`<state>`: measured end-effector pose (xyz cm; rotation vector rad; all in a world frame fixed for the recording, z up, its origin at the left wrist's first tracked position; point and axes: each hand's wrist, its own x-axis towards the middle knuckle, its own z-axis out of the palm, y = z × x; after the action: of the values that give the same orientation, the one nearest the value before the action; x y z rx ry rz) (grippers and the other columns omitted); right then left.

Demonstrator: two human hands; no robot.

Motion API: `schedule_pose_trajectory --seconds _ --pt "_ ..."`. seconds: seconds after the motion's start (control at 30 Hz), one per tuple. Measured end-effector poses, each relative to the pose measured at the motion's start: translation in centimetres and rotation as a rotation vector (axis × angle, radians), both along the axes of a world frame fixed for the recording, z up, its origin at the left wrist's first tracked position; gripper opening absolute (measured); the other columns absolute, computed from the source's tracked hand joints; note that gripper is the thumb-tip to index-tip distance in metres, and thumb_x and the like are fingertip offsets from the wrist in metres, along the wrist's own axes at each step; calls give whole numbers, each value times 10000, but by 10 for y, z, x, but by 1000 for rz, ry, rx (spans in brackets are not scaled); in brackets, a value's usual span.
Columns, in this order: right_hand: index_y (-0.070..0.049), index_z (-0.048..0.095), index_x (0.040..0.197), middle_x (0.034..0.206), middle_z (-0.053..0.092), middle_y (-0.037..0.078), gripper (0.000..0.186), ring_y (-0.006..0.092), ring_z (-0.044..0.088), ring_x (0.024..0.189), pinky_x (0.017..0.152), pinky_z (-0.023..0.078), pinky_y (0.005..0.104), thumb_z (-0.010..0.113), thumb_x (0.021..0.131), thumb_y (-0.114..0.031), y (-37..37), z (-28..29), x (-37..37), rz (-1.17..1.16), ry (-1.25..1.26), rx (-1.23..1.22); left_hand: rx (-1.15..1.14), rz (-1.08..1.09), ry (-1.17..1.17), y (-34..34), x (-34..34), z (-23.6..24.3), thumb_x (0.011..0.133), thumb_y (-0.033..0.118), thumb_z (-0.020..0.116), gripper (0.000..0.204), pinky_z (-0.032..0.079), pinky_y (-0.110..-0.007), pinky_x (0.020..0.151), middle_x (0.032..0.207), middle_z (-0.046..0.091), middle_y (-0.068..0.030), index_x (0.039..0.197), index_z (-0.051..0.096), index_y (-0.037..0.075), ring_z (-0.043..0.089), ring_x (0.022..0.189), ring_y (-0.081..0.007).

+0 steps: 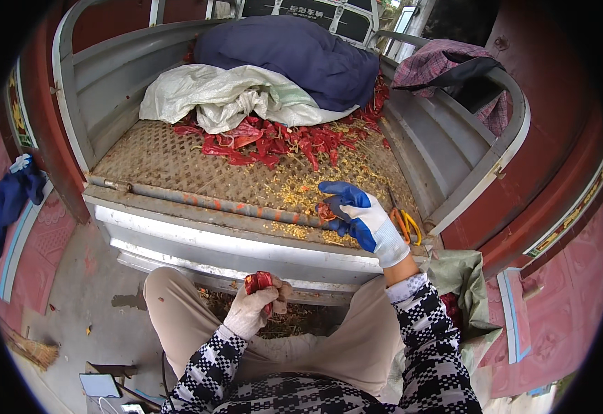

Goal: The person sits cross-legged and uses scissors to trim the stems off red chilies, placing the trimmed chilies into a sack. The person repeatedly picks up chilies, cuts the stems, and drops them into the sack.

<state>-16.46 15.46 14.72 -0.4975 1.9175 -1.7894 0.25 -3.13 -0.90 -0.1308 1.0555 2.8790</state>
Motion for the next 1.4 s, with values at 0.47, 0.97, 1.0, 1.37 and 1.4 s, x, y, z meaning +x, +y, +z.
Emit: schedule_pose_trajectory --seconds 0.47,0.97,1.0,1.37,1.4 --pt "-77 438 1417 961 557 -12 500 75 517 803 731 505 252 553 934 -130 -42 -46 79 345 -45 159 350 -46 -209 11 -1 12 862 95 565 258 265 -288 523 541 399 0 646 426 118 314 464 -90" --pt "-73 586 1243 1158 605 124 517 285 605 1028 870 501 385 682 736 -40 -13 -86 99 227 913 240 501 -109 -192 10 0 -5 868 117 579 84 300 -251 531 611 474 14 796 541 95 335 474 -71" --pt "-75 595 1225 1163 602 132 516 309 599 1027 868 497 401 704 721 -68 -13 -87 100 219 999 276 507 -109 -223 11 0 -4 869 114 571 75 326 -249 537 619 481 17 803 543 94 346 474 -71" --pt "-97 634 1167 1166 602 122 511 341 585 1007 866 475 456 726 670 -169 -14 -101 95 157 1323 389 -447 23 185 16 -8 -93 943 125 503 107 509 -321 710 941 572 -40 1016 549 62 554 786 -156" --pt "-100 634 1170 1168 601 122 514 342 584 1010 871 475 456 725 668 -166 -14 -103 94 176 1269 383 14 -93 24 16 -5 -73 949 124 495 120 510 -314 738 968 558 -44 1042 536 61 552 844 -161"
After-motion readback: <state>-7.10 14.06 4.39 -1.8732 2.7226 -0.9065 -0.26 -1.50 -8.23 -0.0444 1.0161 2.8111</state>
